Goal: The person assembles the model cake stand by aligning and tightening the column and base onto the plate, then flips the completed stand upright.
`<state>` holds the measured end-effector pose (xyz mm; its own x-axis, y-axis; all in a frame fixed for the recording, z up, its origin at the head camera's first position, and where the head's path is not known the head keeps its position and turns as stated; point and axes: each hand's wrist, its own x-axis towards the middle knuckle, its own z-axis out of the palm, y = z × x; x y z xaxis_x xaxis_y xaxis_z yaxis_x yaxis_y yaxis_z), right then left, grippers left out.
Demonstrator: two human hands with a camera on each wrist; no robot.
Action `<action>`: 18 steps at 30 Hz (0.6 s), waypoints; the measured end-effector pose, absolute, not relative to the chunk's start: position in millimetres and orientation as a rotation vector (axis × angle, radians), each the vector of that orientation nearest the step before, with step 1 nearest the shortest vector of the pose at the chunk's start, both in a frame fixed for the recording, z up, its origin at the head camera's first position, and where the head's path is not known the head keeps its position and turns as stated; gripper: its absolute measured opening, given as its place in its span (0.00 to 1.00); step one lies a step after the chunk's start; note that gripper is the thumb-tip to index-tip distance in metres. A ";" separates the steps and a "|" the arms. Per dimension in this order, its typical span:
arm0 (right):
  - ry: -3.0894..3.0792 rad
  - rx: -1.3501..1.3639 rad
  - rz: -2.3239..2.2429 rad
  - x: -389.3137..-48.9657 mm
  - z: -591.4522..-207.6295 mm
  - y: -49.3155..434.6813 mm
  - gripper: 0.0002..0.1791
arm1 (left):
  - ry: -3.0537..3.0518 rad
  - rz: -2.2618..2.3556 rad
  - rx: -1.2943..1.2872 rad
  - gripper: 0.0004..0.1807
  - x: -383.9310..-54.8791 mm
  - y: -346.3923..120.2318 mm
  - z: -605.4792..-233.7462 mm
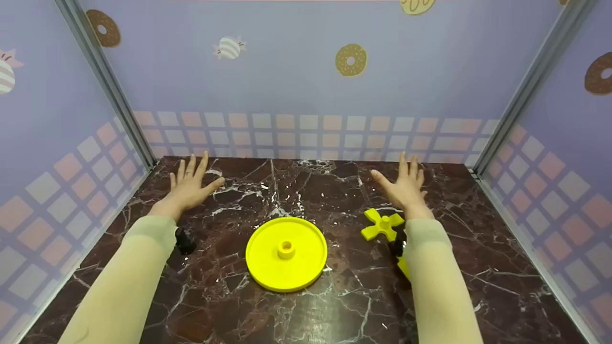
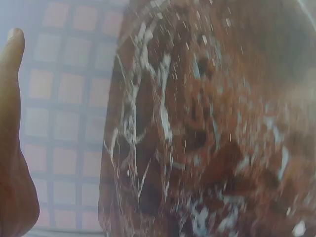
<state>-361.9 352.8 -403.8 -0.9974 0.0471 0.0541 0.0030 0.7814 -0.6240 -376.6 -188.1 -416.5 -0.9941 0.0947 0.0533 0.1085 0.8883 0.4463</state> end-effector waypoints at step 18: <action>-2.536 -0.052 1.501 -273.0 -430.7 385.7 0.41 | -2.814 -1.232 -0.324 0.53 -327.4 -151.1 -460.7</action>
<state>-273.0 385.7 -430.7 -0.9805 0.1286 0.1483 -0.0681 0.4856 -0.8715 -327.4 -151.1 -460.7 -0.9766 0.1701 0.1318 0.2123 0.6602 0.7204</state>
